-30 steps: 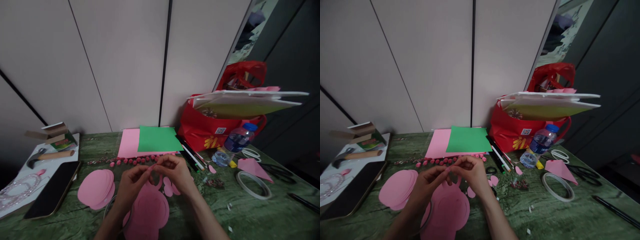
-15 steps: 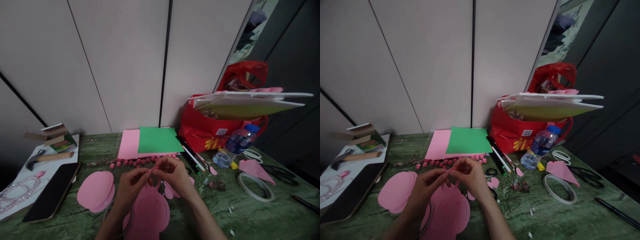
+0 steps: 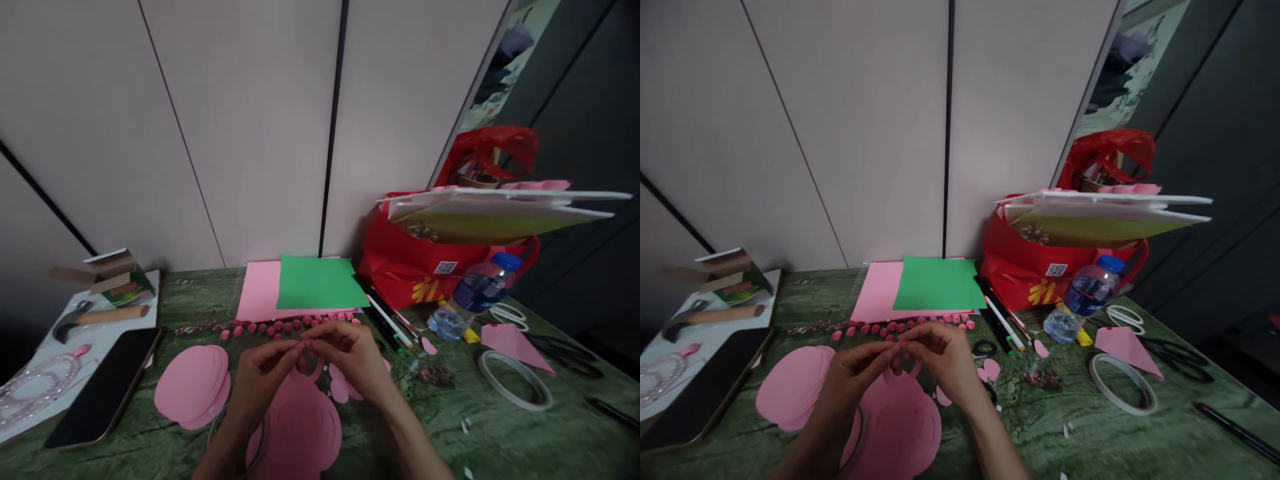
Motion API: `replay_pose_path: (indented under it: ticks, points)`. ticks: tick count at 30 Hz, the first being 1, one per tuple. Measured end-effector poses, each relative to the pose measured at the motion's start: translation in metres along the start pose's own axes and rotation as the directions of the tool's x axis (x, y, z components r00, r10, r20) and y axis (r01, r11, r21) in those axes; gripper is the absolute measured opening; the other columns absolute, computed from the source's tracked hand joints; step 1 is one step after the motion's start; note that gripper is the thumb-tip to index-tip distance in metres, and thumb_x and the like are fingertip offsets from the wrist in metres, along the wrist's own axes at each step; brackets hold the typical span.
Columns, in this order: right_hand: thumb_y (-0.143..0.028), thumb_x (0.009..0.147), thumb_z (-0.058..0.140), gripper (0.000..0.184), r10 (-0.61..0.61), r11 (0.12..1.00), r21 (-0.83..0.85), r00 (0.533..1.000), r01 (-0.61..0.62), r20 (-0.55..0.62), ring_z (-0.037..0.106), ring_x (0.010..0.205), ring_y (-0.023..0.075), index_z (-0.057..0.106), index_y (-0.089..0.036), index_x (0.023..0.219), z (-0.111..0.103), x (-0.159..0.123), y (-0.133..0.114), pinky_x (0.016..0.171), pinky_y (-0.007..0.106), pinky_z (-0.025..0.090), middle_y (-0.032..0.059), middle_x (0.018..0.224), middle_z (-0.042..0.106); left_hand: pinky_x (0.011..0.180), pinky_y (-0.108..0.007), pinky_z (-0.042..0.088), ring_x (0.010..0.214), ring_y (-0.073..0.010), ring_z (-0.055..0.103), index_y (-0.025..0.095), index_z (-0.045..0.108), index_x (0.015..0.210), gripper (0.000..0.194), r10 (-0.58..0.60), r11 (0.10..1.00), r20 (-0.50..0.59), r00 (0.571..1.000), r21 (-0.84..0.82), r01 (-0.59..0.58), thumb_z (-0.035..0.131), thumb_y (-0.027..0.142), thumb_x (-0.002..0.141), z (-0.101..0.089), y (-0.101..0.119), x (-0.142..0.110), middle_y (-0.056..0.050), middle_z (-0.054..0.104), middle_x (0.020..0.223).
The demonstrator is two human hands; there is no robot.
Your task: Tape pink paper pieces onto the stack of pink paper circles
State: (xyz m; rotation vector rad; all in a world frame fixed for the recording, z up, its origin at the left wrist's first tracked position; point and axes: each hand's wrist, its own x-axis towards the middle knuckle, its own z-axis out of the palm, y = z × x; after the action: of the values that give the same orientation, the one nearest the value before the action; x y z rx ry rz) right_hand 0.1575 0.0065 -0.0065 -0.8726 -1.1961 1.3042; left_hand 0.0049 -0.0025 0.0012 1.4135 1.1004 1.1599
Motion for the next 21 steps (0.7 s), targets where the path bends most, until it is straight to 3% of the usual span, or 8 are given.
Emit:
replay_pose_path:
  ticks: [4, 9, 14, 17, 19, 21]
  points:
    - [-0.027, 0.062, 0.073, 0.017, -0.021, 1.000, 0.001, 1.000, 0.021, -0.011, 0.062, 0.056, 0.0134, 0.064, -0.017, 0.071, 0.003, 0.000, 0.001, 0.054, 0.025, 0.052, 0.0011, 0.065, 0.066, 0.060, -0.024, 0.045, 0.059, -0.0161, 0.058, 0.018, 0.074, 0.074, 0.016, -0.002, 0.998, 0.053, 0.999, 0.063, -0.001, 0.061, 0.028, 0.073, -0.001, -0.002, 0.000, -0.002, 0.067, 0.059]
    - [-0.020, 0.061, 0.073, 0.015, -0.014, 0.998, -0.056, 1.000, 0.015, 0.012, 0.060, 0.055, 0.0127, 0.061, -0.017, 0.069, 0.005, -0.001, 0.002, 0.053, 0.024, 0.050, -0.0010, 0.064, 0.062, 0.065, -0.025, 0.045, 0.070, -0.0189, 0.061, 0.018, 0.074, 0.072, 0.018, 0.006, 0.992, 0.032, 0.999, 0.126, -0.010, 0.059, 0.029, 0.074, -0.002, -0.005, 0.001, -0.004, 0.071, 0.071]
    - [-0.015, 0.063, 0.069, 0.008, -0.142, 0.935, -0.324, 0.989, 0.145, 0.034, 0.056, 0.060, 0.0125, 0.062, -0.018, 0.066, 0.007, -0.002, 0.002, 0.055, 0.024, 0.046, 0.0001, 0.070, 0.059, 0.060, -0.025, 0.045, 0.063, -0.0174, 0.059, 0.016, 0.073, 0.067, 0.019, -0.026, 0.997, 0.073, 0.997, 0.077, 0.021, 0.060, 0.029, 0.072, -0.001, -0.003, 0.002, -0.005, 0.069, 0.065]
    - [-0.015, 0.064, 0.069, 0.008, -0.247, 0.837, -0.492, 0.968, 0.238, 0.047, 0.057, 0.076, 0.0170, 0.063, -0.020, 0.068, 0.008, -0.002, 0.001, 0.071, 0.030, 0.045, 0.0020, 0.078, 0.062, 0.058, -0.025, 0.044, 0.061, -0.0169, 0.058, 0.015, 0.073, 0.064, 0.017, -0.075, 0.997, 0.039, 0.996, 0.035, 0.074, 0.064, 0.029, 0.069, -0.001, -0.007, 0.003, -0.004, 0.068, 0.061]
    - [-0.017, 0.060, 0.072, 0.019, -0.267, 0.807, -0.535, 0.963, 0.250, 0.048, 0.056, 0.091, 0.0207, 0.065, -0.022, 0.077, 0.008, -0.002, 0.002, 0.082, 0.035, 0.042, 0.0034, 0.091, 0.063, 0.062, -0.026, 0.046, 0.065, -0.0181, 0.060, 0.015, 0.073, 0.067, 0.016, -0.131, 0.991, 0.008, 0.991, -0.019, 0.131, 0.066, 0.029, 0.068, -0.001, -0.009, 0.003, -0.005, 0.069, 0.064]
    - [-0.018, 0.055, 0.075, 0.040, -0.199, 0.846, -0.500, 0.980, 0.186, 0.028, 0.056, 0.096, 0.0222, 0.062, -0.023, 0.093, 0.007, -0.002, 0.006, 0.082, 0.036, 0.043, 0.0040, 0.099, 0.062, 0.069, -0.027, 0.047, 0.072, -0.0191, 0.061, 0.015, 0.073, 0.067, 0.016, -0.183, 0.979, -0.019, 0.983, -0.101, 0.180, 0.066, 0.029, 0.068, -0.002, -0.010, 0.003, -0.006, 0.070, 0.070]
